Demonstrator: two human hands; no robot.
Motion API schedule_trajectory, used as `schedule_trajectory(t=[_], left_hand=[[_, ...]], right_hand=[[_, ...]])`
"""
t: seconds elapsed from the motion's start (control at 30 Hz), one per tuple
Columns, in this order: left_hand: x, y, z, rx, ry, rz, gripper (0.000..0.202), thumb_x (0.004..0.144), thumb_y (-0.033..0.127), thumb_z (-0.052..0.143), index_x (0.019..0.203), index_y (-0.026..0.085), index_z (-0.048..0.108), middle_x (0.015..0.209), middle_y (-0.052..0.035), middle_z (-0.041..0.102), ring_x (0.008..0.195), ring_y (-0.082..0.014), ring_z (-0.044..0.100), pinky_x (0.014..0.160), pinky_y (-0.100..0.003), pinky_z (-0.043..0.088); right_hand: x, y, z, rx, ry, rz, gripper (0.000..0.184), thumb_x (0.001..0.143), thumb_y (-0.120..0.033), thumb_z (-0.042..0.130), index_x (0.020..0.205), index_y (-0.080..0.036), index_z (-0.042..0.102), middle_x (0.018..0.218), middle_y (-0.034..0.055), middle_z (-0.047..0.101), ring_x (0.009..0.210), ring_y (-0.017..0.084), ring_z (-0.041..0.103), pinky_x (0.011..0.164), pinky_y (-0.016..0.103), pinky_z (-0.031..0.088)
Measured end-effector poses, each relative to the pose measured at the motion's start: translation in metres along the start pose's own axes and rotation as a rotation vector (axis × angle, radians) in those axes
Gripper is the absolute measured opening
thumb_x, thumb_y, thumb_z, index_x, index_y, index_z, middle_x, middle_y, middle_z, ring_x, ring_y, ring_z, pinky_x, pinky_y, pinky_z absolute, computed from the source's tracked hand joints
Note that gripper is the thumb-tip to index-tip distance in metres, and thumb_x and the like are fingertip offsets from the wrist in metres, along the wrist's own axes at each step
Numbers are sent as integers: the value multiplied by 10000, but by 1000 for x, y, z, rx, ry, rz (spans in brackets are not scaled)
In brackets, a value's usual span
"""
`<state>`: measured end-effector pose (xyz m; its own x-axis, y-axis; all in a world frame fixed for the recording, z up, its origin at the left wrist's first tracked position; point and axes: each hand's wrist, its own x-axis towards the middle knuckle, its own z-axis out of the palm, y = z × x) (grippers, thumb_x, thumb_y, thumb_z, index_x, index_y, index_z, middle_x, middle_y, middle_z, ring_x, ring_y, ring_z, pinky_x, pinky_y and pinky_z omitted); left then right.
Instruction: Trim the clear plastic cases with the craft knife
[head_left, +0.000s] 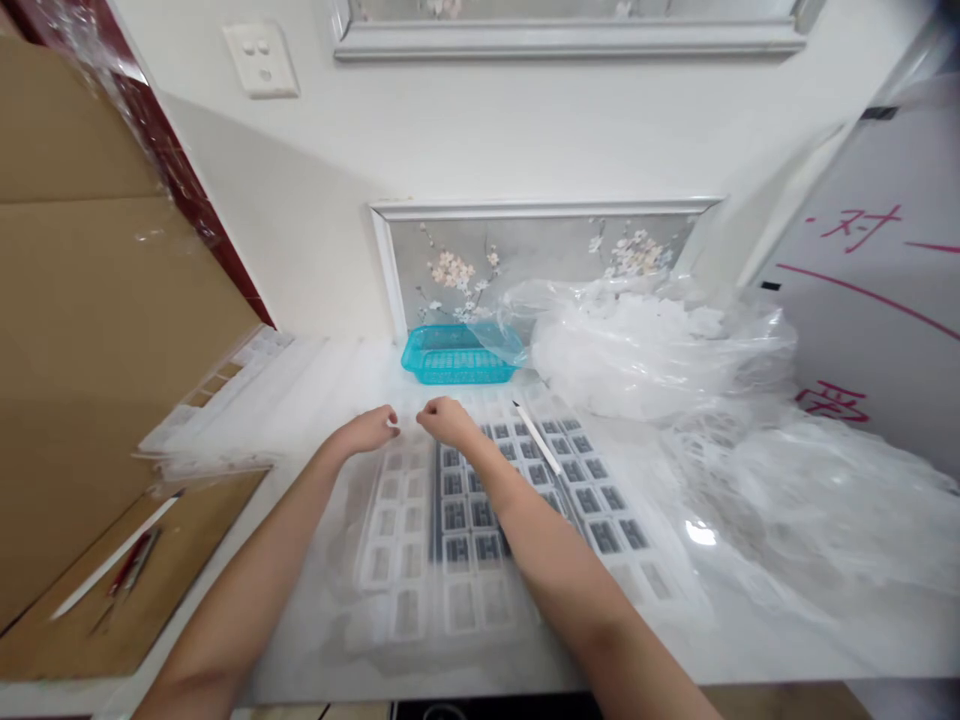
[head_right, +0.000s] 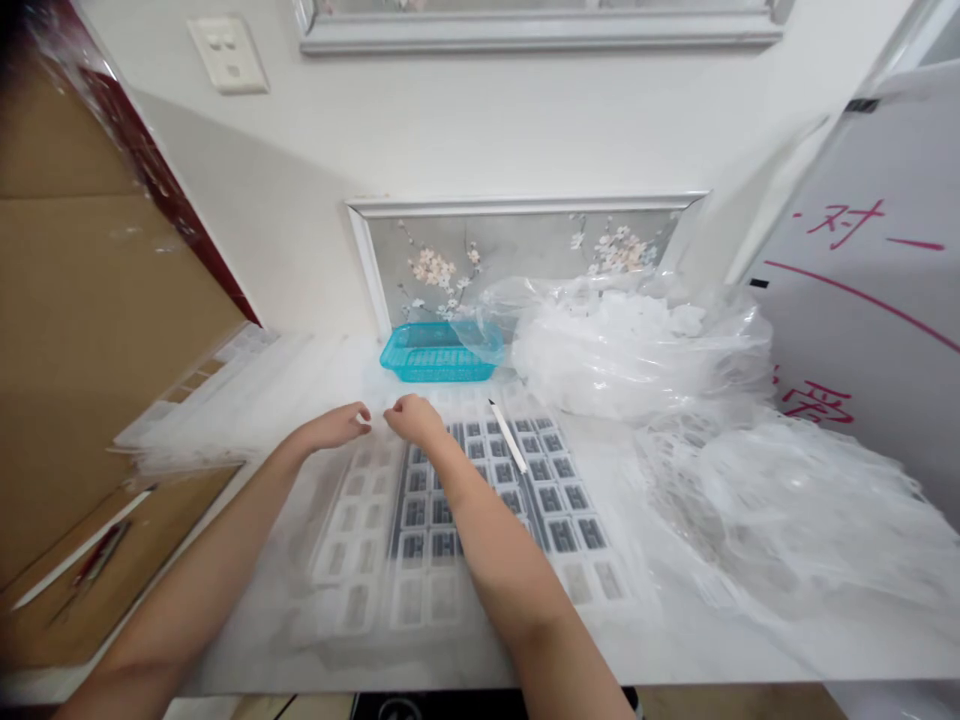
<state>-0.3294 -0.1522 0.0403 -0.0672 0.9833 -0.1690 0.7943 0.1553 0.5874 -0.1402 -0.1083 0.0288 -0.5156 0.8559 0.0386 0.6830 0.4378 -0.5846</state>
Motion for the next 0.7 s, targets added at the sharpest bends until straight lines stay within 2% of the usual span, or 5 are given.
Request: schedule_trajectory(t=[0.1, 0.17, 0.3, 0.53, 0.7], left_hand=[[8, -5, 15, 53, -49, 1, 80, 611, 226, 649, 629, 150, 635, 576, -26, 603, 651, -198, 584, 605, -260, 379], [10, -6, 19, 72, -86, 4, 71, 609, 220, 641, 611, 150, 656, 593, -36, 627, 678, -206, 597, 619, -260, 388], [12, -4, 21, 71, -152, 4, 122, 628, 233, 620, 658, 148, 703, 569, -22, 612, 634, -186, 572, 579, -250, 380], [8, -6, 20, 73, -238, -56, 190, 695, 265, 559, 682, 132, 694, 429, 26, 374, 383, -99, 320, 428, -245, 237], [8, -6, 19, 98, -217, -72, 161, 676, 274, 587, 671, 137, 673, 448, 6, 440, 383, -117, 388, 434, -248, 289]], right_hand=[[-7, -5, 10, -42, -77, 45, 275, 730, -417, 696, 863, -184, 758, 845, 96, 740, 803, 228, 676, 638, 253, 440], [-9, -7, 14, -61, -106, 54, 275, 696, -411, 737, 872, -201, 766, 863, 104, 745, 835, 245, 685, 661, 265, 456], [-7, -10, 18, -63, -140, 38, 225, 723, -340, 723, 909, -224, 773, 899, 91, 753, 874, 232, 693, 687, 250, 468], [-3, -10, 28, -66, -128, 49, 261, 749, -327, 678, 977, -229, 758, 950, 102, 749, 914, 250, 691, 719, 275, 488], [-3, -11, 28, -70, -131, 55, 259, 745, -311, 681, 981, -236, 754, 957, 95, 749, 913, 245, 693, 720, 272, 490]])
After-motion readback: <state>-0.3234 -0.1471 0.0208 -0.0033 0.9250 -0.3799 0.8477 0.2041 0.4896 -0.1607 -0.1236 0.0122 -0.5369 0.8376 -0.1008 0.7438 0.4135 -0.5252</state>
